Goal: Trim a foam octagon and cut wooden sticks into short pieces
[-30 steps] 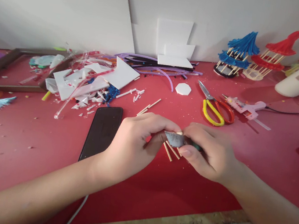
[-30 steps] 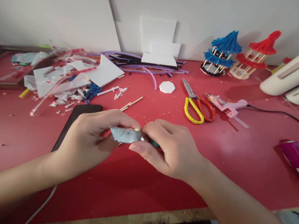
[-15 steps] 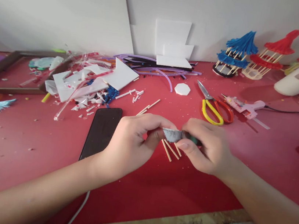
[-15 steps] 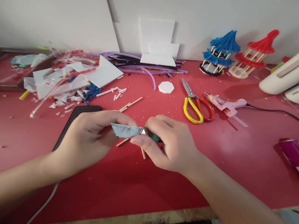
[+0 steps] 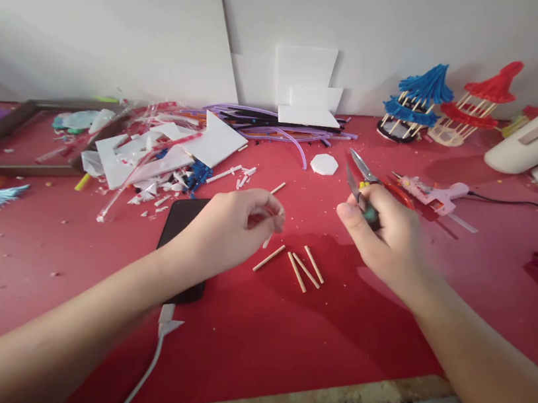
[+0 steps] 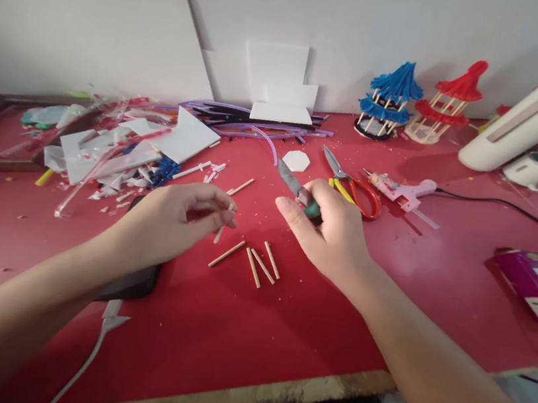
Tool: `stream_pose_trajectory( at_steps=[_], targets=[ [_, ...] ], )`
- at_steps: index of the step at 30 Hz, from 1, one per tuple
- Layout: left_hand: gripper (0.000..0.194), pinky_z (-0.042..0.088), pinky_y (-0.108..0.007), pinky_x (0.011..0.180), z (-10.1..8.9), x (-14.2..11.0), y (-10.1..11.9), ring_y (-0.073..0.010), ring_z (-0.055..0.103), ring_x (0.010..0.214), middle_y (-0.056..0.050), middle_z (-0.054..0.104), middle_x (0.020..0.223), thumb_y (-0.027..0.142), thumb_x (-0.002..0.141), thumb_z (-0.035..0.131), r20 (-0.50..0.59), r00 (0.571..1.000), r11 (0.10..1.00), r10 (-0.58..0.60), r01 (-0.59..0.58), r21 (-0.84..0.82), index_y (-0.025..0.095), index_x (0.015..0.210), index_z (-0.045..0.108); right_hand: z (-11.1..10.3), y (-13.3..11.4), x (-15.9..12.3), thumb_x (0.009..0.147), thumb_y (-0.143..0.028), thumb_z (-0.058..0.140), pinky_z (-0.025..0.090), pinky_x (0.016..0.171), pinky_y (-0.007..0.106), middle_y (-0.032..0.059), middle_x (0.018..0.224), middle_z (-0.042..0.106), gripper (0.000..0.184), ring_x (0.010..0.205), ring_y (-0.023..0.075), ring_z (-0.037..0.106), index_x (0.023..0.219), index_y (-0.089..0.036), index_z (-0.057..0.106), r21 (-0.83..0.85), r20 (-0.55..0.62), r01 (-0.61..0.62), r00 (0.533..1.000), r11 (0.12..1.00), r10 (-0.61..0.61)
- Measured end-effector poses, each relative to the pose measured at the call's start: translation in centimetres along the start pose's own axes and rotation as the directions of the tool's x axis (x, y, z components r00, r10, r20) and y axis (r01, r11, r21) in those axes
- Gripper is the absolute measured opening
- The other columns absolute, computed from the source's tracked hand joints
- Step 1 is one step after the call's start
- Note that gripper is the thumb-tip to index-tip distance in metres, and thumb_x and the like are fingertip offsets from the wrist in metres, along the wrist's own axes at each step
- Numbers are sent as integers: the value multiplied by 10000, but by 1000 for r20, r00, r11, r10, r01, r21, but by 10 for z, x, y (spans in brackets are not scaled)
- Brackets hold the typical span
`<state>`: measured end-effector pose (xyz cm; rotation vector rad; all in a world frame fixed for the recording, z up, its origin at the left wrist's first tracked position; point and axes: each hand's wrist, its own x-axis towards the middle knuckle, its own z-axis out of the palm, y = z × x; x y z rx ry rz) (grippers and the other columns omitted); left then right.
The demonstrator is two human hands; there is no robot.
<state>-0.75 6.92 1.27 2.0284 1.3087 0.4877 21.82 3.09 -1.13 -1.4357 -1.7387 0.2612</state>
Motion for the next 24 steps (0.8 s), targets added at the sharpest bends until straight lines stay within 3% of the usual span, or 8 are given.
stream_pose_trajectory(
  at_steps=[4, 11, 15, 20, 24],
  targets=[
    [180, 440, -257, 547, -1, 5, -11, -137, 625, 599, 34, 718, 761, 390, 835, 564, 127, 986, 977, -105, 78, 199, 238, 855, 659, 2, 1, 1, 901, -426, 557, 366, 510, 276, -30, 591, 476, 291, 510, 115, 437, 707, -229, 466, -39, 12, -22, 1000, 999, 22],
    [215, 452, -258, 619, 4, 4, -11, -151, 666, 692, 52, 728, 749, 350, 823, 572, 238, 964, 978, -118, 72, 194, 232, 1001, 592, 3, 2, 0, 902, -450, 549, 363, 537, 269, -28, 616, 506, 309, 537, 112, 452, 709, -220, 476, -72, 34, -9, 999, 997, 12],
    [251, 452, -276, 629, -3, 7, -14, -176, 663, 730, 29, 731, 825, 431, 842, 541, 157, 981, 957, -110, 62, 282, 250, 1001, 611, 3, 2, 0, 904, -443, 548, 352, 534, 264, -43, 584, 467, 309, 511, 103, 418, 708, -220, 464, -72, 46, -1, 999, 997, 5],
    [228, 433, -291, 627, -18, 16, -19, -214, 655, 769, -22, 714, 858, 373, 866, 507, -16, 998, 866, -57, 57, 496, 229, 983, 639, 3, 2, 0, 899, -452, 553, 356, 542, 271, -37, 592, 489, 303, 516, 108, 434, 717, -218, 490, -74, 40, -6, 999, 997, 8],
    [238, 442, -298, 640, -21, 23, -26, -242, 664, 821, -65, 720, 947, 378, 842, 546, -21, 999, 837, -50, 53, 544, 198, 968, 638, 4, 1, 0, 896, -436, 563, 358, 547, 276, -45, 571, 460, 296, 505, 109, 422, 712, -221, 476, -69, 57, 0, 998, 998, 4]
  ],
)
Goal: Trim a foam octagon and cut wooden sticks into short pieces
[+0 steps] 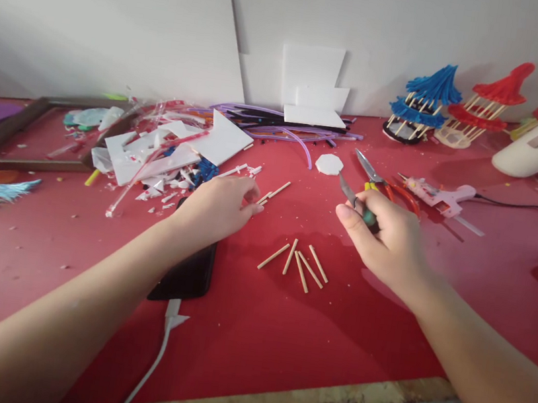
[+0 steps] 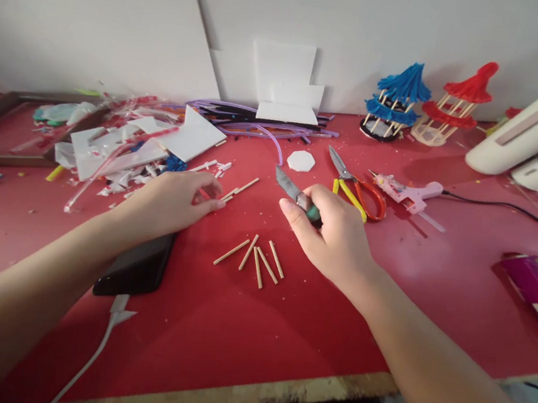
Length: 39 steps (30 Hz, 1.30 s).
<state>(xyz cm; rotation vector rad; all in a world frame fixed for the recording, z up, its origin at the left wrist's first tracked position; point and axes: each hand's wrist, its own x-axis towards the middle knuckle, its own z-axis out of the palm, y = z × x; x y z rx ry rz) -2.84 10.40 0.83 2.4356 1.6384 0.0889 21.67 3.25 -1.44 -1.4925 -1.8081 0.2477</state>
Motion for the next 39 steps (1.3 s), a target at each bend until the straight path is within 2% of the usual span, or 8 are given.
stream_pose_trajectory(
  at_steps=[4, 9, 13, 18, 23, 31, 35, 39],
  targets=[
    [163, 465, -298, 676, 6, 4, -6, -237, 671, 832, -46, 730, 904, 305, 800, 587, 48, 999, 999, 25, -24, -23, 202, 915, 641, 1, 0, -1, 899, -439, 561, 360, 541, 278, -45, 570, 455, 299, 496, 111, 413, 710, -225, 470, 12, 10, 15, 1000, 1000, -15],
    [170, 464, -312, 681, 6, 0, -3, -255, 675, 850, -63, 732, 911, 215, 825, 511, 77, 997, 1000, 20, -20, 1, 203, 908, 658, 3, 1, -2, 894, -445, 569, 365, 546, 268, -39, 590, 495, 296, 511, 109, 435, 717, -222, 489, -8, 10, 27, 1000, 1000, -27],
    [208, 425, -300, 593, 3, -11, 9, -246, 662, 754, -80, 693, 828, 112, 845, 437, 100, 986, 974, 131, -147, 173, 180, 863, 632, 3, 0, -1, 887, -452, 575, 360, 536, 262, -45, 564, 479, 307, 490, 104, 428, 709, -218, 487, -27, 15, 25, 1000, 999, -25],
    [298, 437, -301, 587, 5, -22, 22, -255, 659, 770, -98, 641, 872, -7, 825, 425, 175, 930, 825, 325, -369, 428, 137, 1015, 604, 3, -1, -1, 876, -444, 591, 362, 528, 260, -42, 565, 498, 296, 485, 105, 441, 712, -216, 498, -28, 15, 25, 1000, 999, -25],
    [312, 462, -302, 610, 8, -23, 23, -252, 655, 802, -100, 632, 892, -15, 823, 436, 186, 922, 790, 340, -387, 476, 128, 1045, 603, 4, -1, -1, 869, -450, 602, 364, 522, 255, -43, 569, 505, 295, 485, 105, 443, 715, -218, 505, -44, 10, 33, 999, 998, -32],
    [196, 488, -337, 718, 2, -15, 14, -261, 638, 882, -114, 639, 950, 46, 799, 482, 190, 941, 880, 281, -331, 341, 127, 897, 631, 4, 0, -2, 878, -458, 588, 374, 537, 261, -33, 593, 508, 299, 517, 114, 459, 715, -220, 510, -39, 20, 59, 998, 997, -58],
    [197, 484, -315, 706, -3, -19, 22, -214, 630, 846, -83, 642, 966, 117, 856, 491, 24, 937, 934, 349, -350, 77, 150, 956, 658, 3, 0, -5, 893, -446, 561, 383, 547, 262, -13, 671, 554, 249, 569, 124, 502, 807, -213, 535, 22, 66, 120, 990, 992, -122],
    [178, 482, -245, 729, -5, -27, 35, -134, 611, 793, -21, 660, 878, 128, 892, 503, -191, 868, 806, 459, -497, -322, 187, 933, 666, 3, -4, -10, 945, -382, 471, 387, 549, 260, -2, 701, 560, 195, 595, 129, 508, 904, -204, 537, 116, 105, 247, 960, 962, -259]
  ],
)
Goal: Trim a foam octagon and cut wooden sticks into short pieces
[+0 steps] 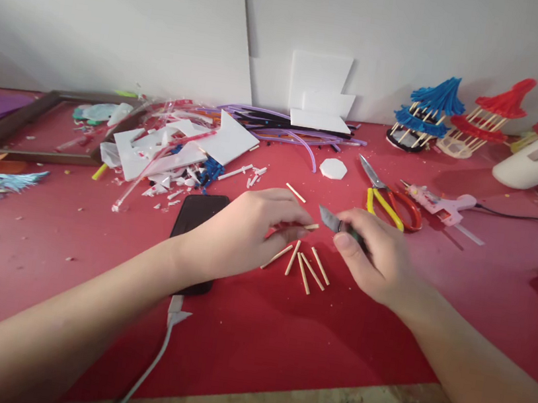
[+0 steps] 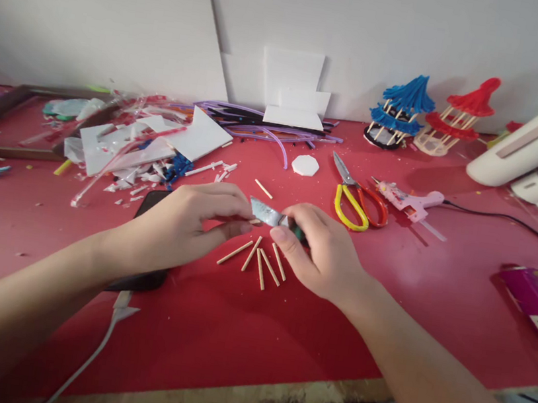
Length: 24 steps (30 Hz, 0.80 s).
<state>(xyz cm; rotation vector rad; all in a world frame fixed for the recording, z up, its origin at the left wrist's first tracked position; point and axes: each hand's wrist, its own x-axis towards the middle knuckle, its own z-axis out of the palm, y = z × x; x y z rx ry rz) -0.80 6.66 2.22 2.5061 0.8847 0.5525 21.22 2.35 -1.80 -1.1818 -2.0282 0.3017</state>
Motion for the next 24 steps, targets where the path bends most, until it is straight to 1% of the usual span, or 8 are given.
stream_pose_trajectory(
  at_steps=[2, 5, 10, 15, 18, 24],
  targets=[
    [208, 479, -228, 701, 0, -1, 7, -122, 613, 779, -7, 671, 863, 89, 877, 506, -62, 998, 996, 0, -5, -91, 207, 938, 666, 1, -3, -2, 948, -369, 468, 390, 548, 260, -2, 703, 559, 181, 592, 127, 503, 913, -204, 534, 23, 18, 39, 999, 999, -39],
    [248, 489, -239, 724, -1, -3, 12, -132, 633, 817, -12, 695, 901, 70, 867, 496, -113, 994, 993, -10, -3, -115, 216, 980, 662, 2, -7, -5, 942, -372, 478, 397, 543, 259, 3, 712, 566, 178, 591, 127, 504, 916, -205, 533, 52, 47, 82, 995, 995, -84],
    [371, 498, -248, 728, -1, -6, 14, -138, 631, 838, -17, 698, 933, -8, 805, 436, -70, 997, 994, 36, -43, -103, 215, 1015, 646, 1, -12, -6, 944, -368, 474, 373, 509, 253, 1, 685, 560, 186, 556, 117, 469, 890, -201, 533, 65, 32, 135, 990, 989, -137],
    [302, 487, -233, 726, -1, -6, 14, -125, 617, 818, -7, 691, 894, 10, 837, 457, -85, 994, 992, 73, -81, -94, 198, 964, 657, 0, -12, -5, 943, -353, 483, 369, 506, 248, -3, 671, 539, 174, 560, 114, 458, 866, -202, 520, 47, 33, 159, 987, 986, -160],
    [307, 481, -227, 708, -1, -5, 15, -119, 613, 799, -3, 694, 884, -1, 827, 466, -88, 993, 992, 78, -86, -91, 193, 959, 665, -1, -13, -5, 938, -352, 495, 358, 497, 246, -8, 664, 531, 175, 549, 110, 453, 858, -199, 521, 54, 29, 164, 986, 985, -165],
    [316, 473, -208, 677, 1, -6, 18, -105, 601, 766, -5, 690, 861, -10, 823, 460, -58, 995, 989, 78, -85, -118, 174, 958, 679, -1, -14, -3, 942, -340, 491, 347, 500, 244, -11, 665, 528, 181, 547, 104, 442, 838, -195, 518, 92, 49, 163, 985, 982, -168]
  ],
)
